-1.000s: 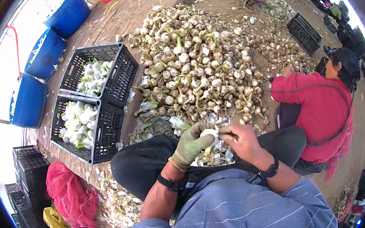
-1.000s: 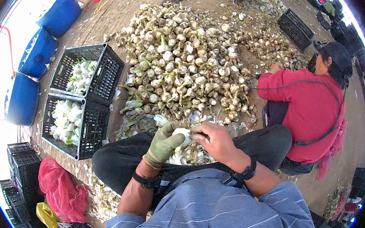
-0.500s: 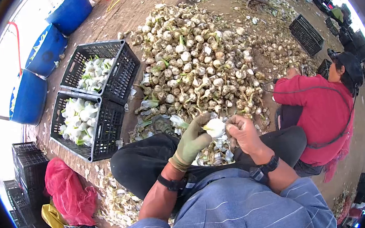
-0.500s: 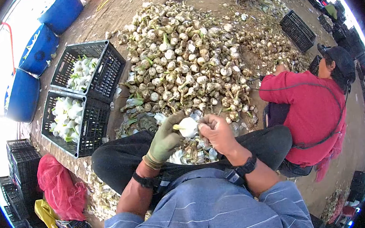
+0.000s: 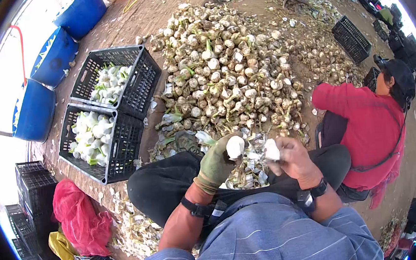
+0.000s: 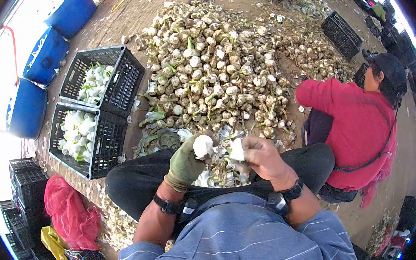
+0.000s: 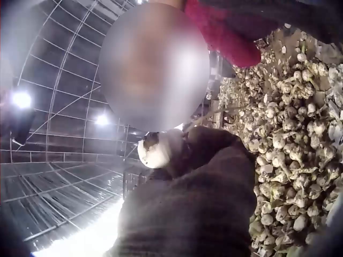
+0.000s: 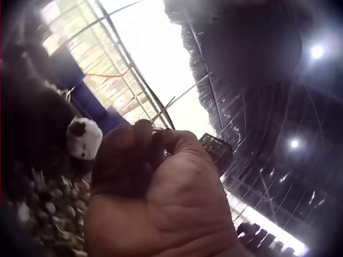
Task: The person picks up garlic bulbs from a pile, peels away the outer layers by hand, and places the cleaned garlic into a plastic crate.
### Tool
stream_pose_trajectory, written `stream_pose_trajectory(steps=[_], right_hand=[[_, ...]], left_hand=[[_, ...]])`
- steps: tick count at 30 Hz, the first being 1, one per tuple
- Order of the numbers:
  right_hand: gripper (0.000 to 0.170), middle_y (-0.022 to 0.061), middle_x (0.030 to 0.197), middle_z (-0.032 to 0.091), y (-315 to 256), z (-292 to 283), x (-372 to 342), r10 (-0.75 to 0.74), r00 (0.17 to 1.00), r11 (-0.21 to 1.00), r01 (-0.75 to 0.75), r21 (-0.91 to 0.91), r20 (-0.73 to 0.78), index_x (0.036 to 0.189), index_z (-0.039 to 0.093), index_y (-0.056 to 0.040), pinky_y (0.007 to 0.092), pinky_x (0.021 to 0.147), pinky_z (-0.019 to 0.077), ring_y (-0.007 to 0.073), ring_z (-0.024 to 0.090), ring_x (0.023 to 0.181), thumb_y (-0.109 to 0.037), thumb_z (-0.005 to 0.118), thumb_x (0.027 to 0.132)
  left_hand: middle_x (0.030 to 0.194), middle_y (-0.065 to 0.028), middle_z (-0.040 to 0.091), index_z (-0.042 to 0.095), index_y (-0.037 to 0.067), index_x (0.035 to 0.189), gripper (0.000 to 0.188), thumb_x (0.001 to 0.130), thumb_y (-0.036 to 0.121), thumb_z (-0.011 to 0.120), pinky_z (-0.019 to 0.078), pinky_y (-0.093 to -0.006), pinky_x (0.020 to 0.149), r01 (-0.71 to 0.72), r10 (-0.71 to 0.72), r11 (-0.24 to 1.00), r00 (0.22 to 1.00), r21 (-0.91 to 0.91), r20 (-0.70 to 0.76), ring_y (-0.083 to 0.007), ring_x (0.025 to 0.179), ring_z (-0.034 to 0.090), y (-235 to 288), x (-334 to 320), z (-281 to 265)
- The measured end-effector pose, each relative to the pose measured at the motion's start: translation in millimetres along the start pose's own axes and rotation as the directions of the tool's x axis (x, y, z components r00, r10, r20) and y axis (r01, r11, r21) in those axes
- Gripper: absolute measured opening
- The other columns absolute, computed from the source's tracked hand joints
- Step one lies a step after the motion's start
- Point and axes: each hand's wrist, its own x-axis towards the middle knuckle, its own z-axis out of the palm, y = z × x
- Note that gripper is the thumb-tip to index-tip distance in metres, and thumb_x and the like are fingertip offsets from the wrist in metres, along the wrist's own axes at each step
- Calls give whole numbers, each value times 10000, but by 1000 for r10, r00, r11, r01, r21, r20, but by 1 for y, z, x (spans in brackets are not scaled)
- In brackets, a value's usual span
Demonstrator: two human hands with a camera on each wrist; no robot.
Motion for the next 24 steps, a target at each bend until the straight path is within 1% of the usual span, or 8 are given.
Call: stream_pose_trajectory(steps=[4, 6, 9, 16, 18, 21, 23, 24], right_hand=[[232, -4, 757, 573, 18, 7, 4, -185, 976, 844, 100, -527, -111, 945, 601, -42, 271, 557, 473, 87, 572, 678, -184, 740, 827], [279, 32, 740, 596, 23, 16, 7, -284, 951, 650, 96, -754, -124, 903, 591, -23, 322, 553, 466, 119, 578, 642, -205, 772, 795], [320, 88, 692, 591, 19, 33, 14, -420, 891, 483, 58, -874, -173, 880, 572, -10, 323, 556, 465, 147, 560, 590, -220, 789, 772], [156, 74, 671, 599, 25, 19, 19, -405, 901, 600, 135, -788, -154, 893, 554, -8, 310, 531, 477, 131, 596, 586, -70, 671, 811], [119, 47, 688, 599, 22, 14, 19, -240, 944, 874, 107, -475, -228, 915, 548, -25, 283, 515, 471, 103, 569, 571, -61, 636, 842], [58, 22, 742, 594, 16, 3, 25, -131, 943, 989, 145, 22, -306, 946, 529, -48, 253, 478, 458, 73, 530, 546, -63, 569, 907], [66, 30, 780, 603, 12, -3, 27, -139, 914, 913, 267, 308, -381, 943, 525, -42, 259, 467, 456, 79, 537, 547, -79, 573, 918], [148, 34, 831, 613, 14, -10, 26, -179, 933, 969, 222, 107, -313, 1001, 549, -46, 267, 564, 502, 100, 585, 645, -123, 630, 904]], left_hand=[[1061, -80, 677, 559, 11, 1282, 442, 848, -2, 640, 538, -308, 794, -45, 36, 974, 998, 222, 45, -163, 891, 657, 25, 4, 1], [1051, -52, 673, 546, 4, 1307, 389, 931, 100, 573, 530, -286, 765, 106, -106, 981, 994, -161, 14, -133, 877, 640, 18, 4, 10], [1011, -12, 668, 559, -4, 1315, 427, 1029, 299, 466, 512, -253, 725, 235, -267, 876, 964, -421, -16, -94, 839, 614, 20, 0, 23], [958, -22, 658, 566, -3, 1292, 415, 1013, 299, 501, 525, -246, 668, 387, -411, 781, 909, -491, 62, -91, 825, 614, 37, 1, 20], [997, -49, 655, 569, 10, 1267, 432, 1008, 348, 498, 523, -250, 683, 390, -412, 778, 909, -493, 69, -130, 846, 632, 35, 2, 21], [960, -56, 665, 590, -8, 1216, 307, 1000, 194, 506, 555, -275, 662, -56, 49, 980, 998, 189, 42, -111, 811, 638, 25, 0, 17], [969, -65, 667, 593, -6, 1190, 284, 995, 182, 511, 554, -275, 661, 193, -190, 890, 981, -414, 49, -122, 832, 650, 14, 2, 17], [971, -63, 667, 593, -5, 1191, 284, 993, 184, 516, 550, -273, 658, 212, -213, 866, 976, -454, 49, -120, 835, 650, 11, 3, 18]])
